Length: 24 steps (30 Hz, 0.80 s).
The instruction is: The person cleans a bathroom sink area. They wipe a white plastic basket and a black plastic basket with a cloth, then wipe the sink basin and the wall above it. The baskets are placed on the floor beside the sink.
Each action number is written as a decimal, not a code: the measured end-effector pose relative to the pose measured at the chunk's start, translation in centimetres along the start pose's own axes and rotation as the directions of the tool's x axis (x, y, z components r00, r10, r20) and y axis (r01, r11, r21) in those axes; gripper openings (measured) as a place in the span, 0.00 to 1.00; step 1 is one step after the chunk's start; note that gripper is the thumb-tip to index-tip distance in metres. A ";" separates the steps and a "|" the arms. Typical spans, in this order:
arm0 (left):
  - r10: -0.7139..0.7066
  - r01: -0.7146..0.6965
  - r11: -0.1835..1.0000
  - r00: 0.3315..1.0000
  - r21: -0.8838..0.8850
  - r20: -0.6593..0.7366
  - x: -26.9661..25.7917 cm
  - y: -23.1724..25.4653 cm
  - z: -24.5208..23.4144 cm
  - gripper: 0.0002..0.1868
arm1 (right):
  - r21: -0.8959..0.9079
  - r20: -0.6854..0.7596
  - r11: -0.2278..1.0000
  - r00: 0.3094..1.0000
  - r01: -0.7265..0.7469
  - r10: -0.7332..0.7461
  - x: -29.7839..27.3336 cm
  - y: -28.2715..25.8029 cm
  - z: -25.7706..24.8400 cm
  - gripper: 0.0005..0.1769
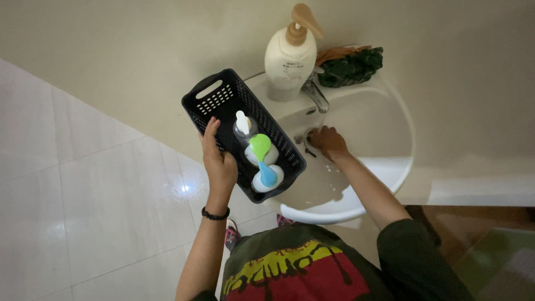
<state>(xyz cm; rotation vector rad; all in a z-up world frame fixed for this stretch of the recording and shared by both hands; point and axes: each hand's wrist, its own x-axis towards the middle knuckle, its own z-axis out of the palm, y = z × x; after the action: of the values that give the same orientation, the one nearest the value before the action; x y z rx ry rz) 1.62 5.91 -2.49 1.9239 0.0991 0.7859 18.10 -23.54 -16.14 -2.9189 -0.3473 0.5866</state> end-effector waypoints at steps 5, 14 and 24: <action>0.002 -0.002 1.000 1.000 0.018 0.007 0.1 0.4 -0.3 0.43 | 0.642 -0.052 0.766 0.995 -0.028 0.081 1.9 2.1 0.4 0.18; -0.006 0.006 1.000 1.000 -0.012 0.005 0.0 1.5 -0.2 0.43 | 0.765 -0.045 -0.639 0.984 -0.076 -0.171 1.5 3.5 -0.1 0.29; 0.072 -0.072 0.997 0.997 0.027 -0.010 -0.1 0.6 0.2 0.40 | 0.668 -0.192 -0.623 0.716 -0.406 -0.672 1.2 1.2 -1.1 0.24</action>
<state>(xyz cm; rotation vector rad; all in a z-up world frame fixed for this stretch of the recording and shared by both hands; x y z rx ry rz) 1.45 5.43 -2.06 1.9570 0.0477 0.8471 19.87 -24.51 -15.81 -0.3098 -0.2041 0.9265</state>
